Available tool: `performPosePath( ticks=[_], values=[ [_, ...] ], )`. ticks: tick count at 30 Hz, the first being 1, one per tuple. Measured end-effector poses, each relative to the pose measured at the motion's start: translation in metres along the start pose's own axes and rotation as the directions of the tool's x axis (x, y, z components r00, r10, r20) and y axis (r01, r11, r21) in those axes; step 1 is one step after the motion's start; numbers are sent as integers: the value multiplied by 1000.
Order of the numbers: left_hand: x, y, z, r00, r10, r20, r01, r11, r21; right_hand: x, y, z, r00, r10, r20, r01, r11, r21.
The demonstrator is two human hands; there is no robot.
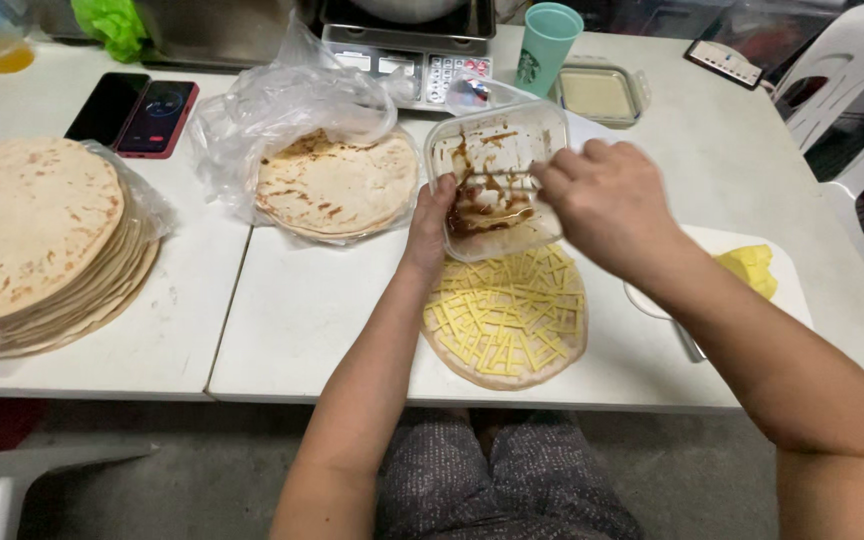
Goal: The person sits at a table and arranges strips of cheese by hand into a lattice pattern over a round flatbread. They then use tongs to pick dollops of a dark paste from a plastic container and place the dollops one at a time across the cheese-covered flatbread.
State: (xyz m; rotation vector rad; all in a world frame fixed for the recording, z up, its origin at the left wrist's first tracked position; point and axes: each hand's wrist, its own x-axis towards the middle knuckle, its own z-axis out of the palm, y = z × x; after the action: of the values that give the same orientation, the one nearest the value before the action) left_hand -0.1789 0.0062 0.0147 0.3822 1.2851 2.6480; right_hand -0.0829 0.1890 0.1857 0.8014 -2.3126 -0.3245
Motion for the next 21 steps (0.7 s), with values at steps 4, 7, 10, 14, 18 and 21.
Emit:
performPosePath(
  ticks=[4,7,10,14,18,21],
  values=[
    [4,-4,-4,1000,5,-31,-5,1000,5,-8,4,-12,998,53,20,-51,995,-88],
    [5,-7,-5,999,-9,-38,12,998,59,-11,-1,-9,995,55,81,-54,998,-12],
    [4,-8,-3,999,-13,-32,15,997,76,-15,-8,-5,996,73,43,-72,997,-2],
    [2,-3,-3,1000,0,-23,2,997,71,-19,-12,3,973,209,100,-217,973,75],
    [2,-2,0,1000,23,-19,-22,998,58,-23,-13,12,912,300,281,-355,919,171],
    [3,-1,1,999,15,-28,-12,994,106,-28,-16,17,883,329,335,-403,897,183]
  ],
)
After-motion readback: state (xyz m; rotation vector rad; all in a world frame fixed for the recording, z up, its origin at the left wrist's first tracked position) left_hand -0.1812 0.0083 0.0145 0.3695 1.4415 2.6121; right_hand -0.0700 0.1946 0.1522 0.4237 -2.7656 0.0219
